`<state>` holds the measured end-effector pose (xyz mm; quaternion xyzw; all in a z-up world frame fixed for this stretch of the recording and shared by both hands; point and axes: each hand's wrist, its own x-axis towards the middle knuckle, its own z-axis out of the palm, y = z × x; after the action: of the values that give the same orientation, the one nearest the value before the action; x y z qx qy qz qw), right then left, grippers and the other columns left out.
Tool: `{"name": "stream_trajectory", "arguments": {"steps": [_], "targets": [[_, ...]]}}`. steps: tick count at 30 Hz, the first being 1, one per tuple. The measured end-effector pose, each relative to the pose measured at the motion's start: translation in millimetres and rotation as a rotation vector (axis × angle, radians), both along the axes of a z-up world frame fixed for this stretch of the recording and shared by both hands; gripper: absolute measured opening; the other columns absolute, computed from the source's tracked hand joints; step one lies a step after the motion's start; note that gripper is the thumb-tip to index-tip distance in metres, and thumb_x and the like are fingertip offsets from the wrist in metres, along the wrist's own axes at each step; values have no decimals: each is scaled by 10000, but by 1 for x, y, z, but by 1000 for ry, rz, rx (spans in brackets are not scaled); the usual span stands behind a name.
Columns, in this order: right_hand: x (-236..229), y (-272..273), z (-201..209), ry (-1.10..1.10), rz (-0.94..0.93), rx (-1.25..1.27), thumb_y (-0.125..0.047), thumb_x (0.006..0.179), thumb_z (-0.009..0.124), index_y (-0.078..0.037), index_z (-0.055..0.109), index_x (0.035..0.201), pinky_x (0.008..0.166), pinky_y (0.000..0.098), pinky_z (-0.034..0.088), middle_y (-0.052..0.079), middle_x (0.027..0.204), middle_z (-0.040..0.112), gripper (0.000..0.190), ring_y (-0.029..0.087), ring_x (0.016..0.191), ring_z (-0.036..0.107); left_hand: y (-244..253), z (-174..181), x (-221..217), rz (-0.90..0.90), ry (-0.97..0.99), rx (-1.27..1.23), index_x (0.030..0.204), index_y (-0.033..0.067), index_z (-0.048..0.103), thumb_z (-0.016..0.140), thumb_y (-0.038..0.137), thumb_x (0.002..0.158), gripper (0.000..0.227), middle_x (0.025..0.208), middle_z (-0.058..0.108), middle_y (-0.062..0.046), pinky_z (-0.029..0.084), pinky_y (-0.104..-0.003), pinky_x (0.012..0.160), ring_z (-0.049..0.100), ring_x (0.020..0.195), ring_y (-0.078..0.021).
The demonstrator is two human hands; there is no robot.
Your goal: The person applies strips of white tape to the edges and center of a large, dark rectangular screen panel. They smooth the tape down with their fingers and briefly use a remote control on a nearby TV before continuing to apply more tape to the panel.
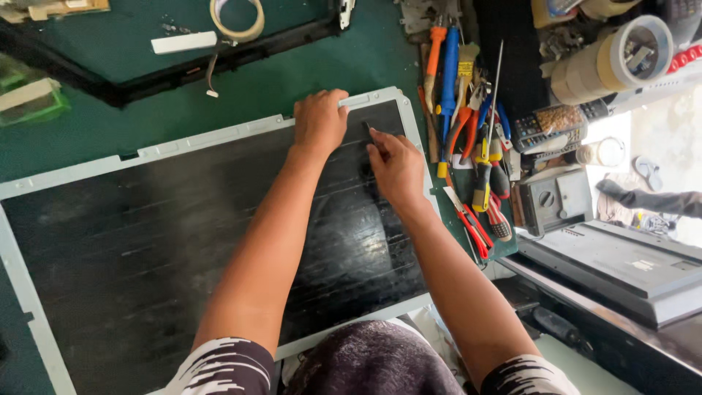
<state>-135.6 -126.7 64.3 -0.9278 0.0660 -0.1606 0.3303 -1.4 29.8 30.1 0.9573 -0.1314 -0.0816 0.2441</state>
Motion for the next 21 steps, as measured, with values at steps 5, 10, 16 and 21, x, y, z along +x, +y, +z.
{"name": "stream_trajectory", "arguments": {"steps": [5,10,16,21], "targets": [[33,5,-12,3,17,-62,-199,876,854,-236,848,1142,658,488,590,57,742,642,269,359,734,724,1,-8,-2,20,-29,-23,1279,276,737,671,269,1024,264,1103,755,-37,500,-560,1053,730,1145,-337],[39,-6,-37,132,-10,-102,-287,883,824,-328,843,1185,681,521,602,52,774,651,305,359,782,728,0,-25,-1,17,-34,-12,1281,308,726,682,302,1015,269,1114,746,-10,504,-539,1051,727,1149,-313],[41,-6,-35,138,1,-139,-277,884,818,-318,847,1170,653,490,597,35,751,631,290,338,759,728,-1,-24,-2,25,-44,-31,1270,292,734,677,287,1015,262,1113,754,-20,501,-542,1052,727,1151,-316],[50,-3,-31,156,34,-225,-267,888,808,-289,853,1155,666,484,610,41,760,647,271,352,761,734,1,-10,-1,13,-56,-50,1251,259,748,692,258,1004,253,1064,762,-39,513,-554,1020,740,1100,-334]]}}
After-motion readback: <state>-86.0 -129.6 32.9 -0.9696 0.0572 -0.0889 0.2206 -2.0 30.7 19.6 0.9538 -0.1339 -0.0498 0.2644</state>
